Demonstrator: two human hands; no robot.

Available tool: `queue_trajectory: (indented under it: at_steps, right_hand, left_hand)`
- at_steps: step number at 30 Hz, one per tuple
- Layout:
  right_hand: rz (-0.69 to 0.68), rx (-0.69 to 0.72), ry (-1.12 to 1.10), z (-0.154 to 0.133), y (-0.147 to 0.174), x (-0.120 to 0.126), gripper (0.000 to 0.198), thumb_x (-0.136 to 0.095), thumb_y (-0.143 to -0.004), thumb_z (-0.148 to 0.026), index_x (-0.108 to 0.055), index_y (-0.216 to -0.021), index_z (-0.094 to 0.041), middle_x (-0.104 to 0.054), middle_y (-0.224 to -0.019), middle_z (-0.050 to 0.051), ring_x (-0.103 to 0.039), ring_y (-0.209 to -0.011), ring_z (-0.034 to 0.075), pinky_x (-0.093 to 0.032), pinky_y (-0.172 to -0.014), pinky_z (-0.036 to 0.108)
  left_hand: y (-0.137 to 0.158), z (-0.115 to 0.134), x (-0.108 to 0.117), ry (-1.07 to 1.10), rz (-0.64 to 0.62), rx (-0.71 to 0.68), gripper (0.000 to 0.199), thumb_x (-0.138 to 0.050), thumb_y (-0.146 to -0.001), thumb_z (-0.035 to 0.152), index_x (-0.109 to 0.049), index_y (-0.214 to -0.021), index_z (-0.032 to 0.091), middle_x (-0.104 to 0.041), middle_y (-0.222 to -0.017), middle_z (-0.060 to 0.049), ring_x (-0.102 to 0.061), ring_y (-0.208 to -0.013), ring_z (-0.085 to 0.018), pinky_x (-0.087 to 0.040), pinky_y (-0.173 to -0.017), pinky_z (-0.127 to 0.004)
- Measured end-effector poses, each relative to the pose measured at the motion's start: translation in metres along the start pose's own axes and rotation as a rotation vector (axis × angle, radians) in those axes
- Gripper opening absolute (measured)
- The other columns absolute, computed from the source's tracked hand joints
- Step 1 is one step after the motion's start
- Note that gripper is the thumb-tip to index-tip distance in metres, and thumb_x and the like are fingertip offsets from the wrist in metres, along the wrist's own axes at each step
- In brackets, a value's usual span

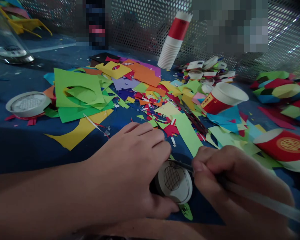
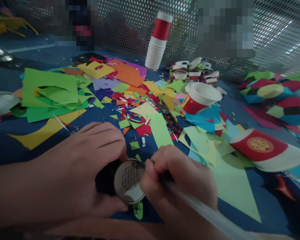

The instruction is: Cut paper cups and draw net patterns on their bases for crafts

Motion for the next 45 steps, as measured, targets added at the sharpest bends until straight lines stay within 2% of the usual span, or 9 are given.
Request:
queue_trajectory:
  at_steps: [2,6,10,14,23,28,32,37,45]
  right_hand:
    - [0.062,0.002,-0.015,0.000,0.001,0.001,0.026,-0.054,-0.086,-0.004,-0.043,-0.074,-0.025,-0.052,-0.063,-0.007,-0.045,-0.049,0.008,-0.035,-0.045,0.025]
    - [0.047,0.031,-0.012,0.000,0.001,0.000,0.026,-0.055,-0.086,-0.004,-0.043,-0.074,-0.024,-0.053,-0.065,-0.007,-0.045,-0.050,0.007,-0.035,-0.044,0.024]
    - [-0.072,0.056,0.002,-0.002,-0.001,0.000,0.027,-0.054,-0.086,-0.002,-0.044,-0.076,-0.024,-0.051,-0.064,-0.008,-0.049,-0.052,0.008,-0.039,-0.047,0.023]
    - [0.009,0.062,0.018,-0.003,-0.002,0.005,0.027,-0.054,-0.085,-0.001,-0.044,-0.076,-0.024,-0.049,-0.063,-0.008,-0.048,-0.052,0.007,-0.038,-0.046,0.023]
    - [0.038,0.093,0.023,0.001,0.002,0.005,0.024,-0.053,-0.086,-0.005,-0.044,-0.075,-0.024,-0.052,-0.062,-0.007,-0.050,-0.051,0.008,-0.038,-0.045,0.024]
    - [0.007,0.033,0.012,0.000,0.002,0.003,0.026,-0.054,-0.086,-0.003,-0.045,-0.075,-0.025,-0.054,-0.066,-0.006,-0.051,-0.055,0.008,-0.039,-0.048,0.025]
    - [0.075,0.016,-0.024,-0.001,0.002,0.004,0.026,-0.052,-0.087,-0.003,-0.044,-0.074,-0.024,-0.053,-0.065,-0.006,-0.050,-0.055,0.009,-0.038,-0.049,0.025]
    - [-0.015,0.042,-0.006,0.001,-0.006,-0.001,0.024,-0.056,-0.088,-0.008,-0.046,-0.074,-0.026,-0.051,-0.058,-0.007,-0.051,-0.049,0.010,-0.039,-0.043,0.022]
    - [-0.018,0.032,0.056,0.001,-0.010,0.001,0.024,-0.058,-0.086,-0.011,-0.045,-0.071,-0.025,-0.055,-0.061,-0.008,-0.054,-0.051,0.008,-0.043,-0.045,0.017]
  left_hand:
    - [0.000,0.000,0.000,-0.007,0.006,-0.003,0.045,-0.084,-0.068,0.050,-0.054,-0.078,0.020,-0.060,-0.088,-0.002,-0.055,-0.088,-0.027,-0.043,-0.080,-0.047]
    - [0.002,0.000,0.000,-0.021,0.018,-0.006,0.045,-0.085,-0.068,0.050,-0.054,-0.078,0.019,-0.060,-0.087,-0.002,-0.054,-0.088,-0.027,-0.042,-0.078,-0.045]
    - [0.002,-0.001,0.000,-0.016,0.010,0.003,0.047,-0.086,-0.066,0.051,-0.055,-0.079,0.019,-0.060,-0.088,-0.002,-0.055,-0.088,-0.027,-0.041,-0.078,-0.044]
    - [0.000,0.000,0.000,-0.027,0.018,-0.001,0.047,-0.086,-0.066,0.052,-0.056,-0.079,0.019,-0.060,-0.087,-0.001,-0.055,-0.087,-0.026,-0.042,-0.079,-0.044]
    - [0.001,0.000,0.000,-0.042,0.038,-0.023,0.046,-0.083,-0.068,0.054,-0.055,-0.078,0.019,-0.058,-0.085,-0.002,-0.054,-0.086,-0.026,-0.043,-0.081,-0.046]
    - [0.002,0.001,0.000,-0.048,0.033,-0.026,0.047,-0.084,-0.068,0.054,-0.055,-0.077,0.019,-0.058,-0.084,-0.002,-0.054,-0.083,-0.026,-0.044,-0.080,-0.047]
    - [0.001,0.000,0.000,-0.040,0.040,-0.024,0.047,-0.085,-0.067,0.054,-0.055,-0.077,0.019,-0.059,-0.085,-0.002,-0.054,-0.084,-0.026,-0.044,-0.080,-0.046]
    - [0.000,-0.001,0.000,-0.042,0.044,-0.032,0.049,-0.086,-0.065,0.054,-0.054,-0.077,0.019,-0.058,-0.083,-0.002,-0.054,-0.083,-0.026,-0.043,-0.078,-0.045]
    - [0.003,0.000,0.000,-0.053,0.059,-0.052,0.050,-0.086,-0.064,0.056,-0.054,-0.076,0.019,-0.058,-0.083,-0.001,-0.054,-0.083,-0.026,-0.042,-0.075,-0.043]
Point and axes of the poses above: each hand's wrist, its own y-axis away from the middle knuckle, its own x-axis out of the back of the hand, z = x × y, the point moved 5 cm from there along -y, towards the middle knuckle
